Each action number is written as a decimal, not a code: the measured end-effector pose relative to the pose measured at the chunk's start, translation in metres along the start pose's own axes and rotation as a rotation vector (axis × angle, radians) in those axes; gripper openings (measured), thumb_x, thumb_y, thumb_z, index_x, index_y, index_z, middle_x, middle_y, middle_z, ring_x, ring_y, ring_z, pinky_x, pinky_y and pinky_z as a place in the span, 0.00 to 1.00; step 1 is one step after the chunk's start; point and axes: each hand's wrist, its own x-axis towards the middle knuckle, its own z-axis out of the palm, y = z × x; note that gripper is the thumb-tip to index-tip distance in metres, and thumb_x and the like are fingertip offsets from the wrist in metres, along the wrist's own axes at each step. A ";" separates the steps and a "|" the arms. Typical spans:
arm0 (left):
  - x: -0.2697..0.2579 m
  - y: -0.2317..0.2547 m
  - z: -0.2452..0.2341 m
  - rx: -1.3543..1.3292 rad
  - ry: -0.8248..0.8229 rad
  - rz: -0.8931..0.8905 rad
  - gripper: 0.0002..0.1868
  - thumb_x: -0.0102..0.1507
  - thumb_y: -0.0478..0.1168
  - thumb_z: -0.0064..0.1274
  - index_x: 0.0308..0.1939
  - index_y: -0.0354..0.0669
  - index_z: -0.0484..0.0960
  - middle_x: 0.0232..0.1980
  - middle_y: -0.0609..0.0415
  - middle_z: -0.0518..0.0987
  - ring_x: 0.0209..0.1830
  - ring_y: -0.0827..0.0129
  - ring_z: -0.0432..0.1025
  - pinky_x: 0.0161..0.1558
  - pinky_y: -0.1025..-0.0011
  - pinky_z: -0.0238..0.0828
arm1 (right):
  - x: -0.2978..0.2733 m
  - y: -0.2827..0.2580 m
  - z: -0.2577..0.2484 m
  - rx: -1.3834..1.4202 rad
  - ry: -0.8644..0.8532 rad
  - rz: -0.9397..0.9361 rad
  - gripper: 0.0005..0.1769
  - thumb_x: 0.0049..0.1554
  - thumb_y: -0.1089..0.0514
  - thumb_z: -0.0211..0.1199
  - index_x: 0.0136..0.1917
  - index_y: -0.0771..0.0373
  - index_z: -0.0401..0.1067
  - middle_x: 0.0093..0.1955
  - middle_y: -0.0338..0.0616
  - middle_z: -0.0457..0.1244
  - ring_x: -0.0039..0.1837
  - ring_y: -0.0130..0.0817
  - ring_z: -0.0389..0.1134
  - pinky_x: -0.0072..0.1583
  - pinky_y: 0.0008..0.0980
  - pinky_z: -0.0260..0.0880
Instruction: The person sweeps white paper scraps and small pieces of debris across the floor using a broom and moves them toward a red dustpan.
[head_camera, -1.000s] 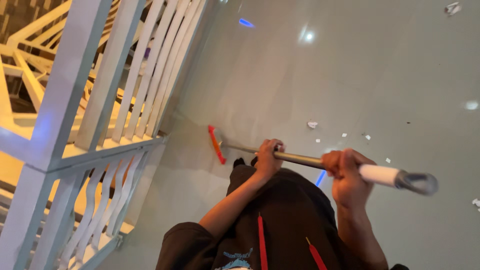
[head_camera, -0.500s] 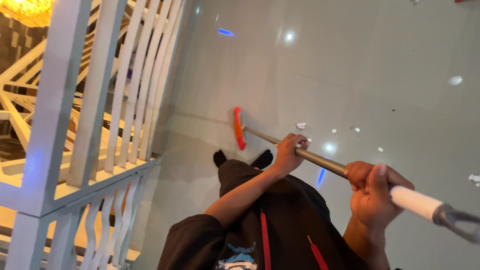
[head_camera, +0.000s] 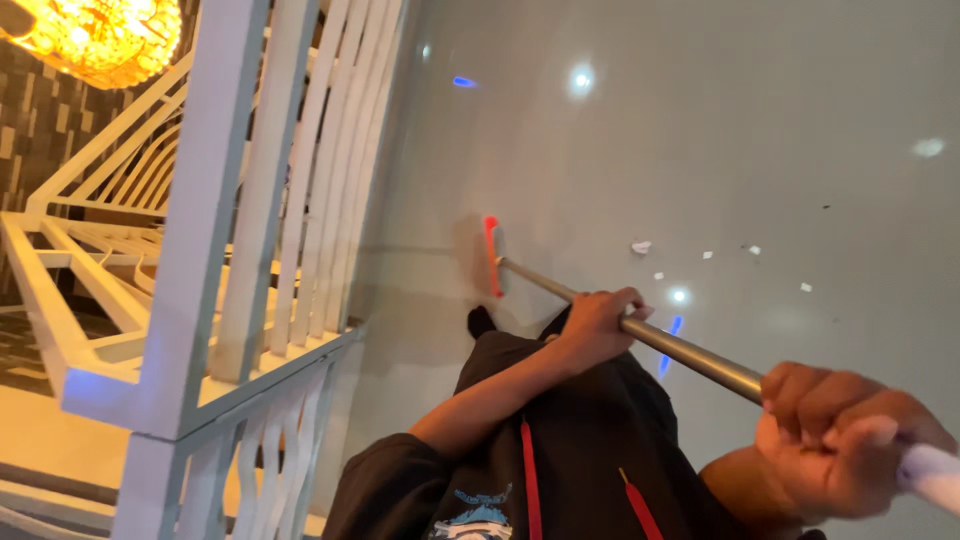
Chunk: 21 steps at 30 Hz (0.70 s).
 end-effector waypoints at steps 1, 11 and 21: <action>-0.005 -0.011 -0.012 0.008 0.006 -0.009 0.09 0.66 0.46 0.55 0.38 0.47 0.78 0.24 0.54 0.78 0.31 0.55 0.77 0.42 0.52 0.68 | -0.003 0.010 0.012 0.016 0.062 0.003 0.23 0.68 0.47 0.55 0.36 0.57 0.54 0.22 0.36 0.49 0.22 0.24 0.43 0.29 0.29 0.47; -0.078 -0.138 -0.081 0.045 0.244 -0.291 0.09 0.63 0.43 0.60 0.36 0.43 0.79 0.28 0.48 0.81 0.32 0.51 0.78 0.35 0.57 0.71 | -0.011 0.108 0.121 0.200 -0.104 0.299 0.25 0.73 0.48 0.52 0.36 0.60 0.55 0.32 0.41 0.52 0.38 0.34 0.52 0.52 0.41 0.65; -0.020 -0.153 -0.044 0.027 0.412 -0.193 0.07 0.62 0.39 0.60 0.35 0.39 0.80 0.32 0.46 0.78 0.36 0.52 0.73 0.40 0.57 0.69 | 0.034 0.120 0.105 0.120 0.014 0.340 0.28 0.74 0.51 0.48 0.32 0.60 0.51 0.27 0.40 0.50 0.33 0.30 0.49 0.46 0.39 0.62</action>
